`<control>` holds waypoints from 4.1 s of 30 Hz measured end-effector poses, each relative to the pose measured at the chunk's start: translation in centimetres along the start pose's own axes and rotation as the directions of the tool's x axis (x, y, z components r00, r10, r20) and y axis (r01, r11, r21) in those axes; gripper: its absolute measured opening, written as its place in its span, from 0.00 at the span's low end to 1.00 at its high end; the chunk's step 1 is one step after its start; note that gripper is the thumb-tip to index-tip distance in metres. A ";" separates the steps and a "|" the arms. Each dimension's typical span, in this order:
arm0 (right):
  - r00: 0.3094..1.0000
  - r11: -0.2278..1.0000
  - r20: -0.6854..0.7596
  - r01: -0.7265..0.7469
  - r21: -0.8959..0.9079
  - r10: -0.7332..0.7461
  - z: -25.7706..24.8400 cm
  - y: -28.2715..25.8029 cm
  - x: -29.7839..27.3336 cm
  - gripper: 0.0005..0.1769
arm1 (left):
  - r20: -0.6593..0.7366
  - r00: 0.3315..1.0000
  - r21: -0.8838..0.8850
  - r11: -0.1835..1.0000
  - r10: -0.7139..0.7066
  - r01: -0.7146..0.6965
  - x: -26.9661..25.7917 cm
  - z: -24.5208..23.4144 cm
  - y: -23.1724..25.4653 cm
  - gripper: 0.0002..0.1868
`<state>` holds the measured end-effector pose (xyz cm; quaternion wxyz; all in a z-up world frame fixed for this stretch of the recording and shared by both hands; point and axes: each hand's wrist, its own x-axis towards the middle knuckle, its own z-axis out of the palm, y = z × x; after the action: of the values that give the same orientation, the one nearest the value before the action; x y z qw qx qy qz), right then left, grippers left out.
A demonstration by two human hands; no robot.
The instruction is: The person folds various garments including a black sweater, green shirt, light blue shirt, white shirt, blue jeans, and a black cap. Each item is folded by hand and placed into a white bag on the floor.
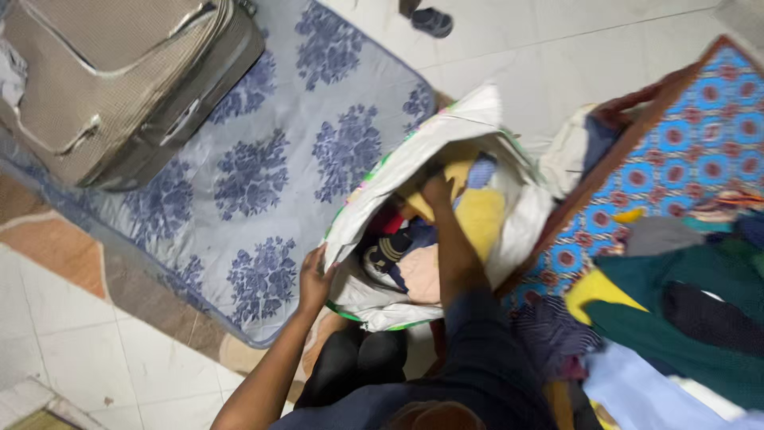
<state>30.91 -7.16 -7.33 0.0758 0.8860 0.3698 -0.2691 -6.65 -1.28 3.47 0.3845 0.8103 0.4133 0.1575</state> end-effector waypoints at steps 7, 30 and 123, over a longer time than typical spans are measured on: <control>0.907 0.853 -0.421 0.232 0.468 -0.015 -2.5 0.2 -16.0 0.46 | 0.046 0.995 0.128 0.989 -0.083 0.077 0.4 -2.8 5.4 0.29; 0.589 -0.205 -0.237 0.584 0.785 0.773 -3.5 14.4 -50.5 0.26 | 0.677 0.673 -0.252 0.766 -0.297 0.592 -6.8 -15.2 17.4 0.20; 0.767 -0.428 -0.572 0.639 0.639 0.291 -30.8 10.1 -64.0 0.23 | 0.366 0.892 -0.477 0.877 0.264 -0.064 -8.1 -14.7 45.4 0.41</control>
<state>13.69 -43.39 52.09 -0.8507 0.4701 0.1375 -0.1906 4.93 -16.90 47.80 0.6271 0.7455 0.2006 0.1039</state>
